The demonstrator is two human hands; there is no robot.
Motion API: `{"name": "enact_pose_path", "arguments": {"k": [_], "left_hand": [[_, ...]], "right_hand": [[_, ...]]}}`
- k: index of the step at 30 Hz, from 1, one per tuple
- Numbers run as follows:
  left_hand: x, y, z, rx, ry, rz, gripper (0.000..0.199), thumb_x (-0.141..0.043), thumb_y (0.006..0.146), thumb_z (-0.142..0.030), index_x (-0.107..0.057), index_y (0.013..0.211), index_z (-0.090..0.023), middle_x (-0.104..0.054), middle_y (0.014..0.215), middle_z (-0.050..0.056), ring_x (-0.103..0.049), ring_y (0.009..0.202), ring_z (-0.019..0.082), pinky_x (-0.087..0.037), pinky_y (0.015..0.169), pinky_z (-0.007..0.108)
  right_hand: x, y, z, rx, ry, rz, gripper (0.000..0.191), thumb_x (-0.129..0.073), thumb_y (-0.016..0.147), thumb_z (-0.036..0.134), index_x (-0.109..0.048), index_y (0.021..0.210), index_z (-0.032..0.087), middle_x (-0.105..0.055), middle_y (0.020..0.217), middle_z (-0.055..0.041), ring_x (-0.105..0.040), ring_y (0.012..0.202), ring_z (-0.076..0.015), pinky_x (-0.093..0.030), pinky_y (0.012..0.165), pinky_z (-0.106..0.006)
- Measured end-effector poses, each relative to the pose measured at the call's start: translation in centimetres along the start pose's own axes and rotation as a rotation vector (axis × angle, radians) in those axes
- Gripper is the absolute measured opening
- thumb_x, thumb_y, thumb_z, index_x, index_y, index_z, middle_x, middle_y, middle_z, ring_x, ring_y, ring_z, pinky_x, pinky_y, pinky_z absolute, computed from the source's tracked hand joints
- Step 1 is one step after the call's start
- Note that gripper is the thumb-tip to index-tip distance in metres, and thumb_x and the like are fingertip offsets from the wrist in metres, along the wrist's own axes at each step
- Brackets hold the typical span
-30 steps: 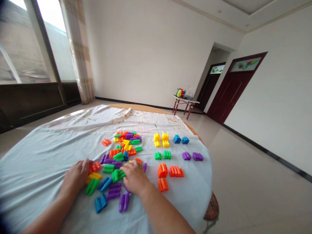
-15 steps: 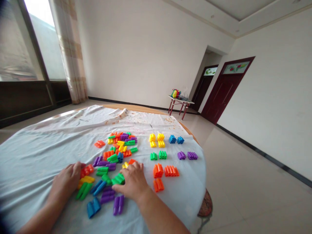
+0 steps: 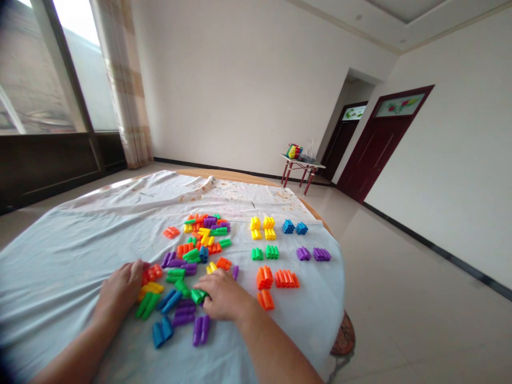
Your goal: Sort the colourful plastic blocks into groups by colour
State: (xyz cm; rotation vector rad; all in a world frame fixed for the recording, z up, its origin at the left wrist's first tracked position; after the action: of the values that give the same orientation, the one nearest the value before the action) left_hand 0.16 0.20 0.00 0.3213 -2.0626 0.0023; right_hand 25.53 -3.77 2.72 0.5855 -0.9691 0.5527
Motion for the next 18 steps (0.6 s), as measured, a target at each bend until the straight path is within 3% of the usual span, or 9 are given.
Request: {"name": "enact_pose_path", "arguments": {"k": [6, 12, 15, 18], "left_hand": [[0.0, 0.1, -0.1, 0.014, -0.008, -0.002, 0.054, -0.012, 0.087, -0.04, -0.062, 0.092, -0.018, -0.062, 0.107, 0.014, -0.053, 0.103, 0.029, -0.039, 0.082, 0.041], [-0.1, 0.3, 0.2, 0.034, -0.024, 0.022, 0.057, -0.01, 0.087, -0.042, -0.061, 0.095, -0.019, -0.061, 0.109, 0.014, -0.052, 0.106, 0.029, -0.037, 0.086, 0.042], [-0.1, 0.4, 0.3, 0.044, -0.03, 0.041, 0.056, -0.011, 0.087, -0.042, -0.061, 0.097, -0.019, -0.061, 0.11, 0.014, -0.052, 0.105, 0.03, -0.038, 0.085, 0.042], [-0.1, 0.6, 0.3, 0.05, -0.031, 0.055, 0.057, -0.01, 0.086, -0.044, -0.06, 0.099, -0.018, -0.06, 0.112, 0.014, -0.052, 0.106, 0.03, -0.038, 0.085, 0.042]], "right_hand": [[0.2, 0.3, -0.2, -0.044, -0.056, 0.045, 0.027, -0.062, 0.078, 0.022, -0.065, 0.105, 0.022, -0.066, 0.105, -0.0035, -0.055, 0.104, -0.0199, -0.037, 0.095, -0.033], [0.6, 0.5, 0.7, -0.066, -0.097, 0.071, 0.028, -0.066, 0.075, 0.024, -0.063, 0.103, 0.018, -0.065, 0.102, -0.0059, -0.054, 0.103, -0.0216, -0.039, 0.093, -0.033], [1.8, 0.0, 0.3, -0.066, -0.061, -0.023, 0.032, -0.069, 0.072, 0.024, -0.063, 0.104, 0.02, -0.065, 0.102, -0.0042, -0.054, 0.103, -0.0214, -0.038, 0.093, -0.034], [5.0, -1.3, -0.9, -0.137, -0.025, -0.204, 0.037, -0.068, 0.073, 0.019, -0.061, 0.109, 0.02, -0.064, 0.109, -0.0038, -0.053, 0.104, -0.02, -0.037, 0.093, -0.032]]}}
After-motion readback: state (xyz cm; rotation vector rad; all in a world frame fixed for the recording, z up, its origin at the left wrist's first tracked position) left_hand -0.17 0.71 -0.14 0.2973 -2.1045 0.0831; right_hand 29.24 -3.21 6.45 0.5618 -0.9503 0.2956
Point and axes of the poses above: each hand's wrist, its own y-axis towards the middle knuckle, its own x-axis out of the back of the hand, z = x × y, the point moved 2 cm from there along y, towards the middle knuckle
